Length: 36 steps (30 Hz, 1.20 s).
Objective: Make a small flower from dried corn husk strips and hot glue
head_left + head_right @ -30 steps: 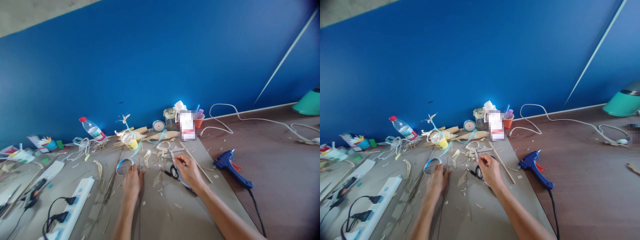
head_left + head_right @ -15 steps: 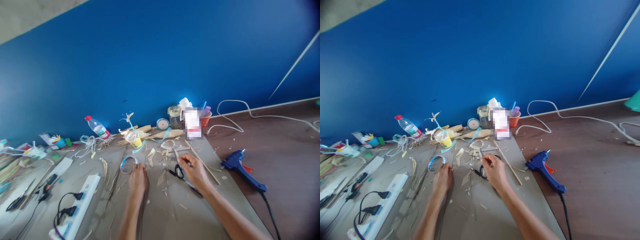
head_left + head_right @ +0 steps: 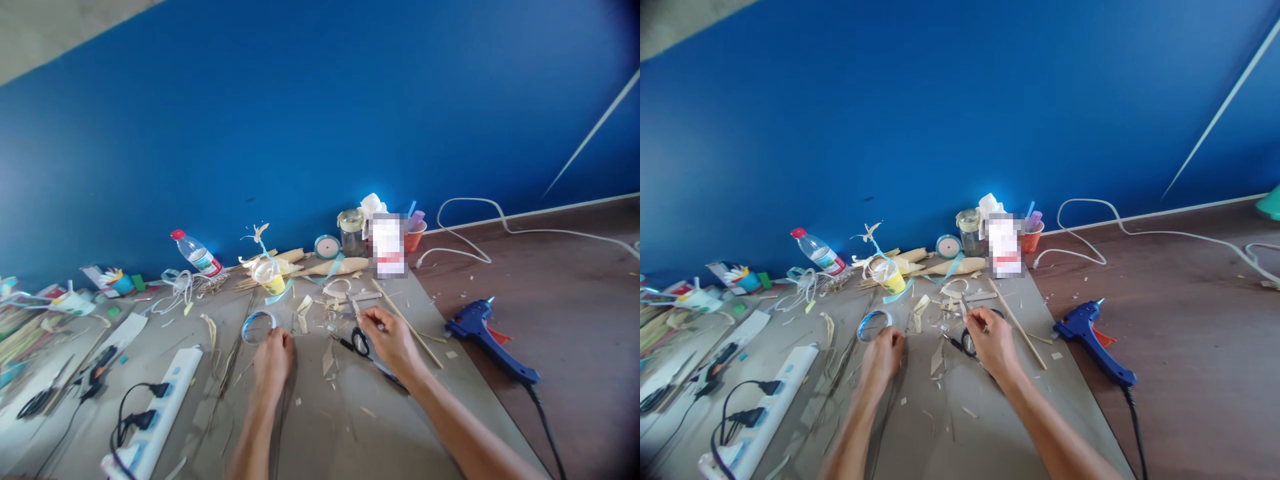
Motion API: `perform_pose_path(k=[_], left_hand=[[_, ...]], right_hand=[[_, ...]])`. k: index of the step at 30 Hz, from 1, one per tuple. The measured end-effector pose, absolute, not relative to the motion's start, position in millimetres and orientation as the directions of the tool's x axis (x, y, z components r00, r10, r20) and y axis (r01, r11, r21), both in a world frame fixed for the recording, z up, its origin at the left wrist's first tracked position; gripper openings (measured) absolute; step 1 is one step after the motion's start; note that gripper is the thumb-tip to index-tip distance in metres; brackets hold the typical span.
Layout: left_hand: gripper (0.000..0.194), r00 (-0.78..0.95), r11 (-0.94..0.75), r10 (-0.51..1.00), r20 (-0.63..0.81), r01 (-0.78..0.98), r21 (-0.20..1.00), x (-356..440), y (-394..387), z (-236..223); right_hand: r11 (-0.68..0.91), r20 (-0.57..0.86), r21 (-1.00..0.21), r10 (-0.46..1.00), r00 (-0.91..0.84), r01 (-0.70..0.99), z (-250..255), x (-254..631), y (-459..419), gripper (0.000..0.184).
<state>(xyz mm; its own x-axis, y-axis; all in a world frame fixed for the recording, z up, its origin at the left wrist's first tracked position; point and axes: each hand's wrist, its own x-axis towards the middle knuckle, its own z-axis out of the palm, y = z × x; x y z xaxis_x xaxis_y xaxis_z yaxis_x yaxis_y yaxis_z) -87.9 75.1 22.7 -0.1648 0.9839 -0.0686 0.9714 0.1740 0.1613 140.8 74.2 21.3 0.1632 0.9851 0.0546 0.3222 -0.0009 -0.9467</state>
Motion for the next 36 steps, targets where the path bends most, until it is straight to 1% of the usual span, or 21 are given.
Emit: perform_pose_path(k=[2,4,7,9,11,13,16,20,22,24,26,28,31,36], left_hand=[[0.021,-0.163,0.171,0.985,-0.064,0.971,0.166,-88.2,74.4,21.4],[0.022,-0.157,0.162,0.986,-0.049,0.977,0.141,-86.3,73.5,19.7],[0.038,-0.093,0.091,0.996,0.011,0.991,0.097,-81.4,73.2,16.8],[0.044,-0.059,0.060,0.998,-0.003,0.996,0.060,-78.3,74.2,16.0],[0.041,-0.061,0.062,0.997,-0.048,0.998,0.017,-76.3,75.3,16.8],[0.036,-0.052,0.053,0.996,-0.071,0.999,0.007,-75.9,76.0,19.1],[0.029,-0.024,0.030,0.998,-0.064,0.996,0.084,-78.0,75.6,22.2],[0.016,-0.028,0.033,0.999,-0.031,0.980,0.197,-83.9,75.0,19.6],[0.015,-0.032,0.031,0.999,-0.001,0.969,0.245,-86.4,75.6,16.0],[0.021,-0.042,0.035,0.999,0.019,0.959,0.281,-87.8,77.1,12.7],[0.033,-0.044,0.041,0.999,0.005,0.959,0.279,-88.0,78.9,11.0],[0.039,-0.030,0.040,0.999,-0.045,0.969,0.243,-87.2,80.6,11.4],[0.038,-0.026,0.045,0.995,-0.095,0.977,0.211,-85.3,81.6,14.8],[0.030,-0.041,0.061,0.996,-0.081,0.963,0.262,-84.4,80.9,16.8]], right_hand=[[-0.007,0.049,-0.947,0.985,0.165,0.323,21.5,140.9,74.4,0.024],[-0.001,0.055,-0.949,0.984,0.169,0.315,21.6,140.9,74.4,0.024],[0.006,0.060,-0.953,0.984,0.170,0.303,22.3,140.9,74.2,0.025],[0.006,0.060,-0.954,0.983,0.175,0.299,23.6,141.0,73.9,0.025],[0.006,0.061,-0.957,0.982,0.180,0.290,25.1,141.2,73.7,0.024],[0.003,0.056,-0.960,0.982,0.180,0.280,26.2,141.2,73.7,0.024],[-0.001,0.049,-0.962,0.983,0.177,0.271,25.9,141.2,74.0,0.023],[0.009,0.063,-0.959,0.981,0.181,0.282,23.5,141.3,74.5,0.023],[0.012,0.067,-0.956,0.981,0.180,0.292,22.8,141.5,74.7,0.023],[0.012,0.069,-0.953,0.981,0.182,0.302,22.7,141.7,75.0,0.023],[0.011,0.070,-0.951,0.981,0.181,0.308,22.7,142.0,75.3,0.024],[0.002,0.059,-0.951,0.982,0.177,0.309,22.5,142.2,75.5,0.024],[-0.010,0.046,-0.953,0.983,0.176,0.304,21.7,141.9,75.2,0.024],[-0.010,0.044,-0.956,0.984,0.174,0.293,21.3,141.0,74.9,0.024]])
